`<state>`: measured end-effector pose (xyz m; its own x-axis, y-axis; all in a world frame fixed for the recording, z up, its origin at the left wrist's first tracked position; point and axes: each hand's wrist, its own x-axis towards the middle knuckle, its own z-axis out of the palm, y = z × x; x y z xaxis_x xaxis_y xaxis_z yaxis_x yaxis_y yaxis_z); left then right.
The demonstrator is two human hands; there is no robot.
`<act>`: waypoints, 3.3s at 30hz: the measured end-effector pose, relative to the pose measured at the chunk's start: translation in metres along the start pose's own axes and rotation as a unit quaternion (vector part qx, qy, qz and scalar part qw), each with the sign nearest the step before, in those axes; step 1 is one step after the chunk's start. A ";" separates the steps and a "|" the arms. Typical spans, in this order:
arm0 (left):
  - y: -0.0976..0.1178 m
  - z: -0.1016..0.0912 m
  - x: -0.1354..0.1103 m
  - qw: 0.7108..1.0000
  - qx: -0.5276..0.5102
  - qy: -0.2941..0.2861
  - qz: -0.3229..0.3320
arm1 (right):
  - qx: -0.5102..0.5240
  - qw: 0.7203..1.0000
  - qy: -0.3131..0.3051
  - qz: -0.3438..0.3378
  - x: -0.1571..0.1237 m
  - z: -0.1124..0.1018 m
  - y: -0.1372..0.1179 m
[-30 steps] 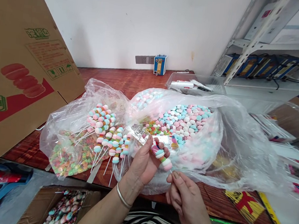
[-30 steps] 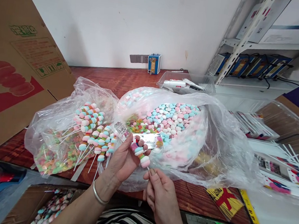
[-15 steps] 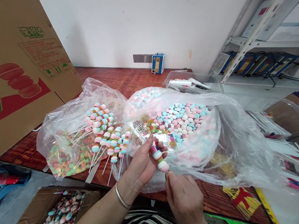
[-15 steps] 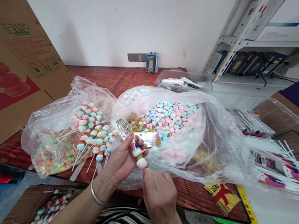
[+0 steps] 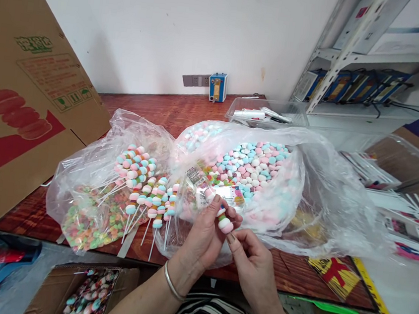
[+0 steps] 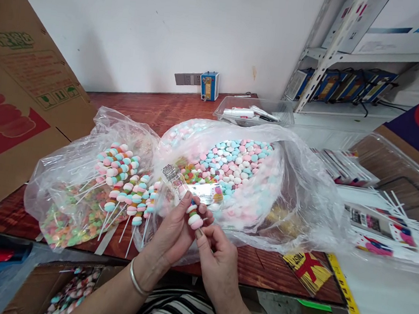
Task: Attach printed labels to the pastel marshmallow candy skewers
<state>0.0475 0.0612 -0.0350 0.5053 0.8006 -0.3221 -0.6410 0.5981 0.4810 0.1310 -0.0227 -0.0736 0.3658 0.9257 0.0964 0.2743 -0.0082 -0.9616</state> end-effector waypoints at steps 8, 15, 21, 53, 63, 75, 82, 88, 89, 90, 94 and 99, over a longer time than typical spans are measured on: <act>0.028 -0.004 0.011 0.996 -0.031 0.007 0.078 | 0.052 0.998 -0.007 0.032 0.000 -0.002 0.002; 0.025 0.000 0.014 0.994 -0.079 -0.034 0.065 | 0.297 0.932 -0.094 0.188 -0.004 -0.001 -0.008; 0.011 0.002 0.011 0.997 -0.051 -0.048 0.044 | 0.342 0.913 -0.098 0.201 0.001 0.006 -0.009; 0.028 -0.008 0.020 0.994 -0.052 -0.001 0.091 | 0.133 0.987 -0.048 0.075 -0.004 0.000 0.001; 0.028 -0.004 0.025 0.988 -0.145 -0.036 0.048 | 0.377 0.892 -0.113 0.222 -0.006 0.006 -0.009; 0.040 0.000 0.020 0.998 -0.007 0.030 0.051 | -0.009 0.998 -0.053 -0.030 0.000 -0.014 0.001; 0.034 -0.007 0.018 0.998 0.010 0.063 0.026 | -0.328 0.856 0.101 -0.388 0.005 -0.013 0.001; 0.012 0.001 0.012 0.997 -0.033 0.063 0.040 | -0.317 0.898 0.090 -0.292 0.004 -0.002 -0.002; 0.012 0.001 0.012 0.997 -0.041 0.063 0.034 | -0.311 0.904 0.087 -0.278 0.004 -0.001 -0.002; 0.012 0.001 0.012 0.997 -0.044 0.061 0.034 | -0.309 0.907 0.087 -0.272 0.004 -0.001 -0.001; 0.017 -0.004 0.010 0.997 0.032 0.032 0.056 | -0.324 0.889 0.116 -0.302 0.004 -0.005 0.003; 0.020 -0.015 0.011 0.994 0.092 0.016 0.053 | -0.262 0.930 0.090 -0.240 0.003 -0.011 0.000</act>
<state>0.0313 0.0825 -0.0408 0.4191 0.8617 -0.2861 -0.5724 0.4953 0.6535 0.1417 -0.0239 -0.0708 0.2193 0.7917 0.5702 0.8234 0.1633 -0.5434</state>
